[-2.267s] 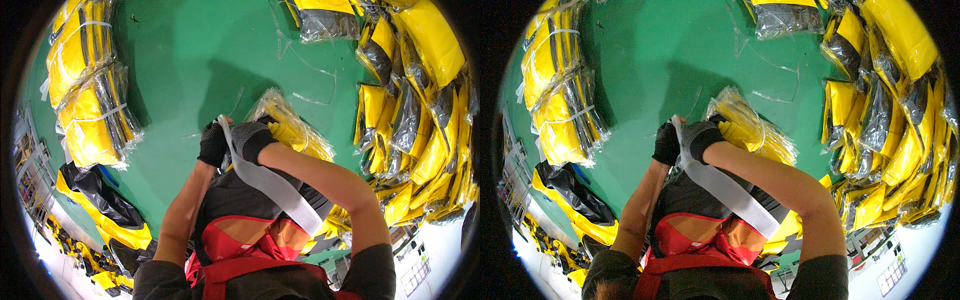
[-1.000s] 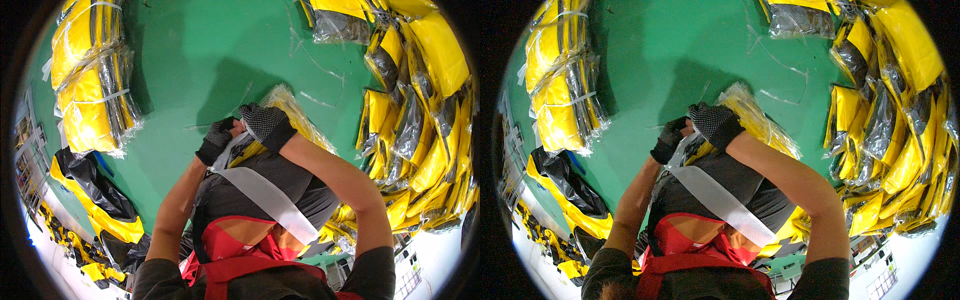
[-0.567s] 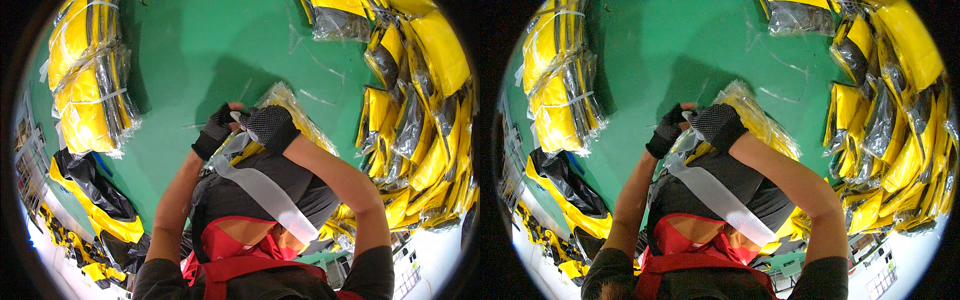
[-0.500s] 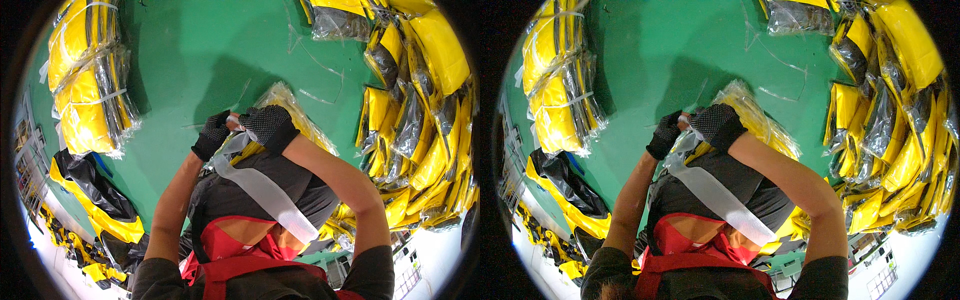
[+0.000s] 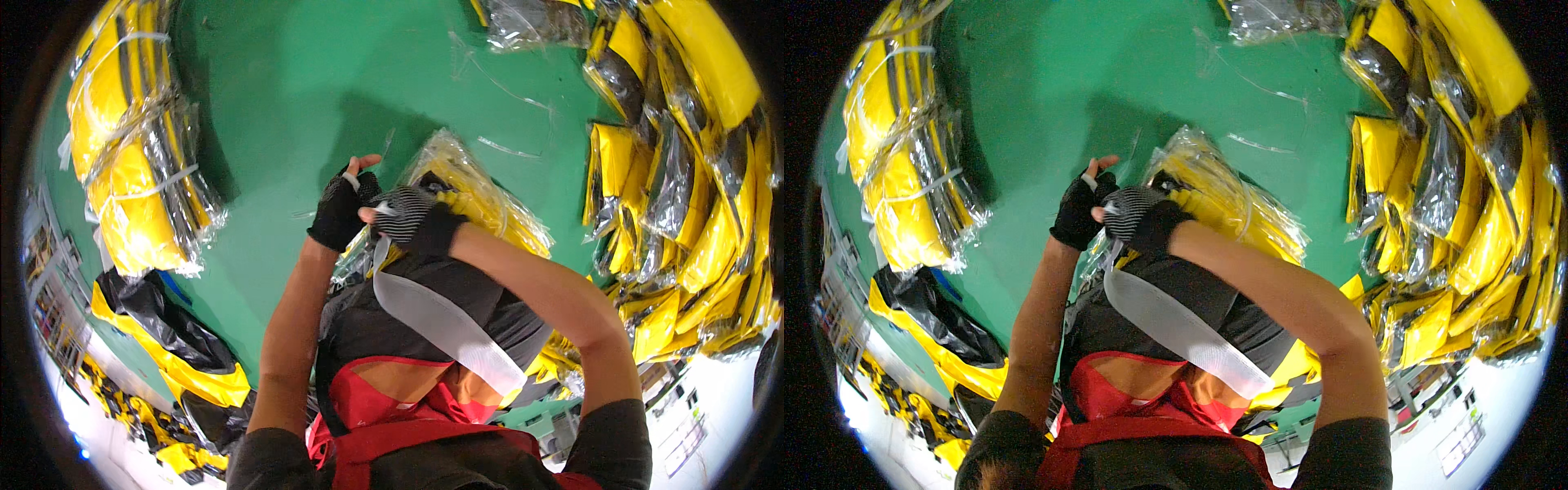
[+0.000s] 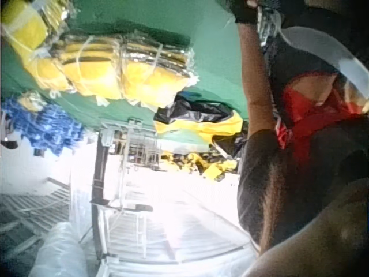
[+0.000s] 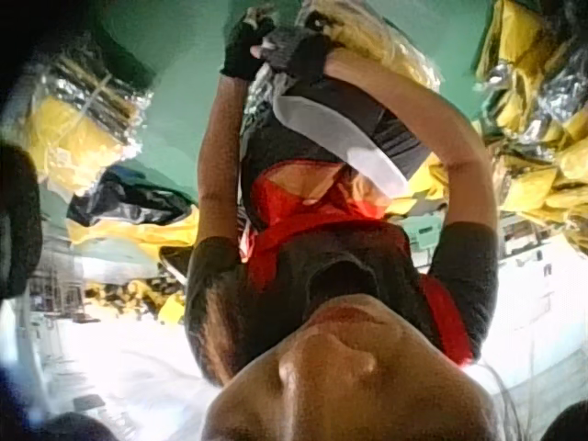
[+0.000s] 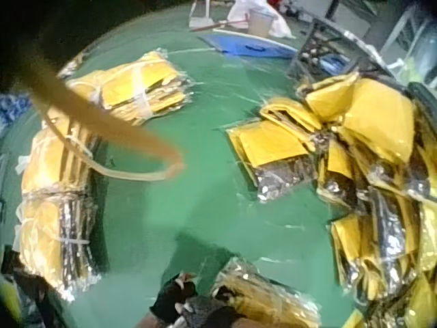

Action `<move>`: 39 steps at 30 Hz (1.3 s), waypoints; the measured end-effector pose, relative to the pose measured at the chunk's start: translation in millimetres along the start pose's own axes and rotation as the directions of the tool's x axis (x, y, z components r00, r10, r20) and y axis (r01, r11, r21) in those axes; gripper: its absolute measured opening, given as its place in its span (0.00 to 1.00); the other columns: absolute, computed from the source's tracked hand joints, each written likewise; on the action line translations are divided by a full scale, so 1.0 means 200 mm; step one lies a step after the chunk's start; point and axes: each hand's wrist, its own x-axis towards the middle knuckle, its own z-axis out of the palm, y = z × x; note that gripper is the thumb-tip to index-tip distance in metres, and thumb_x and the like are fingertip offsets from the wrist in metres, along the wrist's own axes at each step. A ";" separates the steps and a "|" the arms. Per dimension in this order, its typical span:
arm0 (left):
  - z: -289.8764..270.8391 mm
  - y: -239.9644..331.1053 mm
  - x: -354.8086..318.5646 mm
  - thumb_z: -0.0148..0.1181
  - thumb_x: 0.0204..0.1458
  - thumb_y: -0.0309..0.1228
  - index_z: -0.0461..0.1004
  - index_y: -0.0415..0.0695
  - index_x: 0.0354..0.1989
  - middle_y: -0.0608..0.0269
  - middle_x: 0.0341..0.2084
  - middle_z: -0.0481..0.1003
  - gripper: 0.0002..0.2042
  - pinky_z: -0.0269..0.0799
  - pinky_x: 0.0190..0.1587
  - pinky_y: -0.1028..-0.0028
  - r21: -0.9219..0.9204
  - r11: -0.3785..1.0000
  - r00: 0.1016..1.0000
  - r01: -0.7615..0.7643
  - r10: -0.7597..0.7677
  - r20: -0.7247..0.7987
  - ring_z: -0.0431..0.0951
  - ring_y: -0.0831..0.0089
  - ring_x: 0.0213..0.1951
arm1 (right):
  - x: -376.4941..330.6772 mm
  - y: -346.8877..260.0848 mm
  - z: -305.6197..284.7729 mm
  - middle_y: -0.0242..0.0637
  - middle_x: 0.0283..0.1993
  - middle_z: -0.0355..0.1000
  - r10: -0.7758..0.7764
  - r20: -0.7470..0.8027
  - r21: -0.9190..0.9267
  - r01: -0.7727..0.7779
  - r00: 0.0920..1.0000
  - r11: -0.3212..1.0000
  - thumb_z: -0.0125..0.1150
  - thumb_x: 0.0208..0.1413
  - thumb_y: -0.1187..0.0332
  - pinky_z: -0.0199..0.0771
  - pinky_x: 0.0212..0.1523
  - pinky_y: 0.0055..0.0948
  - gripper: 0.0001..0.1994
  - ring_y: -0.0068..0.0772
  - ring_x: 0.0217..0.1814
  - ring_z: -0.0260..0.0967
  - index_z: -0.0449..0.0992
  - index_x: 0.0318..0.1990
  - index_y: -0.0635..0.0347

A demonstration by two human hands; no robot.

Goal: The person sits on the floor and gathers yellow plastic-wrapped packages into a stack. They then use a white strap to tie the stack together, securing it with a knot.

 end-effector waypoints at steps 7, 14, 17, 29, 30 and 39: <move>-0.31 -0.29 0.25 0.48 0.53 0.34 0.70 0.43 0.41 0.70 0.12 0.59 0.11 0.54 0.17 0.75 0.790 0.567 0.937 -0.235 0.349 0.028 0.60 0.78 0.14 | -0.16 -0.11 0.13 0.48 0.30 0.72 -0.023 -0.179 -0.294 -0.031 0.984 0.955 0.46 0.51 0.61 0.70 0.33 0.43 0.15 0.49 0.32 0.71 0.74 0.28 0.62; -0.11 -0.03 -0.26 0.52 0.50 0.31 0.53 0.44 0.60 0.53 0.48 0.66 0.28 0.70 0.44 0.68 0.179 0.982 0.986 -0.060 0.030 0.166 0.70 0.63 0.45 | -0.92 -0.31 0.37 0.50 0.49 0.64 -0.108 -0.809 -0.235 -0.150 0.577 0.960 0.50 0.47 0.65 0.60 0.50 0.49 0.14 0.49 0.52 0.61 0.70 0.40 0.62; 0.10 0.20 -0.52 0.56 0.48 0.33 0.45 0.43 0.63 0.52 0.55 0.59 0.35 0.60 0.55 0.67 0.748 0.603 0.960 -0.278 0.150 0.237 0.63 0.62 0.53 | -1.25 -0.19 0.56 0.43 0.33 0.72 0.309 -0.637 0.008 -0.395 0.707 0.919 0.50 0.53 0.62 0.67 0.45 0.33 0.16 0.43 0.39 0.70 0.69 0.48 0.58; 0.55 -0.06 -0.45 0.60 0.43 0.41 0.72 0.42 0.24 0.53 0.21 0.70 0.13 0.65 0.29 0.63 0.457 -0.601 0.608 -0.656 -0.062 0.791 0.71 0.57 0.25 | -1.38 0.44 0.71 0.42 0.44 0.70 0.356 -0.810 0.228 -0.309 0.465 0.923 0.63 0.36 0.41 0.66 0.49 0.36 0.33 0.44 0.48 0.67 0.72 0.44 0.57; 0.53 -0.12 -0.45 0.64 0.41 0.38 0.71 0.40 0.28 0.52 0.23 0.70 0.14 0.66 0.32 0.63 0.390 -0.563 0.436 -0.729 0.057 0.898 0.71 0.56 0.28 | -1.27 0.46 0.78 0.43 0.44 0.69 0.221 -0.958 0.186 -0.192 0.182 0.964 0.64 0.34 0.41 0.66 0.48 0.36 0.34 0.45 0.47 0.66 0.71 0.44 0.59; 0.41 -0.44 -0.28 0.65 0.39 0.44 0.69 0.40 0.25 0.53 0.25 0.69 0.18 0.63 0.36 0.61 0.367 -0.700 0.473 -0.613 0.047 0.880 0.68 0.54 0.30 | -0.96 0.57 0.83 0.37 0.20 0.64 -0.062 -0.998 -0.057 -0.381 0.001 0.923 0.59 0.40 0.44 0.61 0.30 0.37 0.23 0.43 0.23 0.62 0.69 0.14 0.57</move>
